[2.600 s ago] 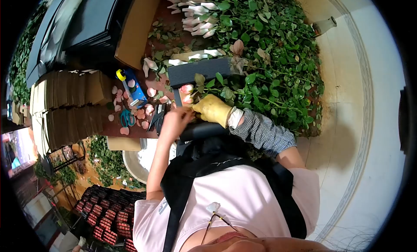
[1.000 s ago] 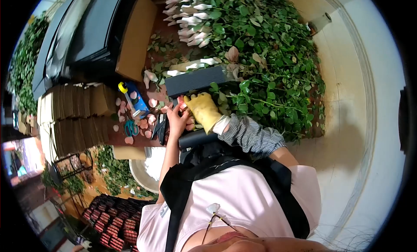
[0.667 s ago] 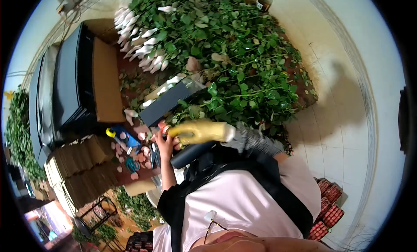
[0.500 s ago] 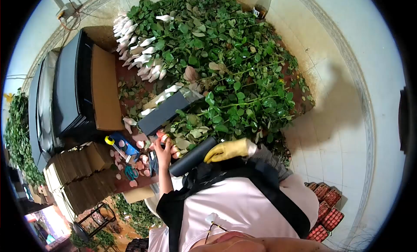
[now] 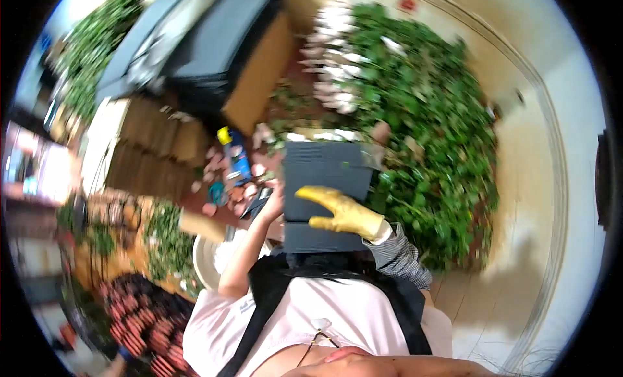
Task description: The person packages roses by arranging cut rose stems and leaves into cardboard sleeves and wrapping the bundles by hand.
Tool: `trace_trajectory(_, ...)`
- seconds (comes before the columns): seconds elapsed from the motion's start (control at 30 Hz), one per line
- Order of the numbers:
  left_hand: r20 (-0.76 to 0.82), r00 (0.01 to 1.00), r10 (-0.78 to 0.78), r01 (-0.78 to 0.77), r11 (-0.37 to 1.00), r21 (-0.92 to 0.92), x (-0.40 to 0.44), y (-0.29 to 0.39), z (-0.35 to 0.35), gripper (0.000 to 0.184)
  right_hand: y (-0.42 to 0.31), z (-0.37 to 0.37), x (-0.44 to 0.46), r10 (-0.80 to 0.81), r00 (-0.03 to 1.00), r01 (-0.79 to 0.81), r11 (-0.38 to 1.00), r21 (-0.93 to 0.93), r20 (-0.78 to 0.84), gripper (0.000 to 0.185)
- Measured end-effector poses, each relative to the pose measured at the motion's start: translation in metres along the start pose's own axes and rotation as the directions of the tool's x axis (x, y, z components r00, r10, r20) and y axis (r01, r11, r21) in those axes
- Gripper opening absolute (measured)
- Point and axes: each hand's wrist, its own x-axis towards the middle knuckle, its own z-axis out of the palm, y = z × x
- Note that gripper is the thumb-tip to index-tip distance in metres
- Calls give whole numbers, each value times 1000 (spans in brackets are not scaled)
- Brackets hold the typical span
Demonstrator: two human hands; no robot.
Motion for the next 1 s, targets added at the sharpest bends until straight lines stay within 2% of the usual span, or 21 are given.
trace_trajectory(0.03,-54,994,-91,87,993,-83,-6,-4,-9,39,21,8,17,6,998,-32,924,-381,-70,68)
trace_trajectory(0.07,-106,978,-180,161,972,-172,-12,-7,-17,39,47,15,25,77,994,-105,811,-575,-73,74)
trace_trajectory(0.1,-65,992,-104,98,990,-99,-20,-1,-48,38,55,17,30,125,992,-120,788,-604,-34,77)
trace_trajectory(0.13,-102,987,-128,116,987,-113,-30,26,-79,36,60,17,35,177,984,-143,754,-641,-12,80)
trace_trajectory(0.17,-189,947,-258,246,966,-84,-41,47,-109,32,64,18,37,167,986,-122,714,-690,-1,80)
trace_trajectory(0.2,-315,919,-238,214,971,-107,-50,48,-137,30,66,21,38,170,985,-114,675,-729,4,81)
trace_trajectory(0.23,-468,880,-88,101,995,2,-52,22,-164,27,61,20,41,204,979,-126,670,-732,18,82)
trace_trajectory(0.27,-595,798,-97,171,983,69,-53,27,-189,26,57,18,47,198,980,-112,669,-735,30,82)
trace_trajectory(0.3,-721,693,-11,190,967,168,-46,13,-209,24,52,16,51,284,957,-160,675,-720,54,83)
trace_trajectory(0.33,-771,637,5,210,961,180,-38,-2,-230,24,50,16,54,370,926,-211,675,-707,77,85)
trace_trajectory(0.4,-821,571,25,365,888,281,-14,-29,-254,28,49,20,52,334,941,-193,671,-716,59,80)
trace_trajectory(0.47,-805,588,-78,429,874,229,18,-81,-267,40,53,24,48,279,959,-165,670,-723,39,81)
trace_trajectory(0.53,-812,559,-166,644,704,300,46,-110,-263,56,54,27,44,262,965,-168,697,-698,29,78)
trace_trajectory(0.57,-752,586,-303,725,610,319,56,-123,-265,65,56,28,42,247,969,-168,704,-690,17,78)
trace_trajectory(0.6,-744,595,-304,717,620,320,61,-127,-264,65,57,28,40,231,973,-165,712,-682,6,78)
trace_trajectory(0.67,-758,593,-271,766,481,427,65,-132,-264,70,64,31,38,259,966,-184,700,-690,5,77)
trace_trajectory(0.73,-745,572,-343,777,516,360,64,-123,-267,76,66,30,38,280,960,-196,694,-692,9,75)
trace_trajectory(0.83,-814,533,-231,620,761,190,33,-77,-252,88,65,29,38,293,956,-211,708,-674,9,75)
trace_trajectory(0.87,-798,571,-195,563,800,207,26,-83,-252,93,65,29,38,285,958,-208,716,-666,8,75)
trace_trajectory(0.93,-746,623,-235,385,923,31,-2,-57,-231,94,63,29,37,276,961,-207,727,-655,3,75)
trace_trajectory(1.0,-403,845,-352,241,923,-301,-32,-21,-207,93,59,30,36,258,966,-199,721,-663,-10,76)
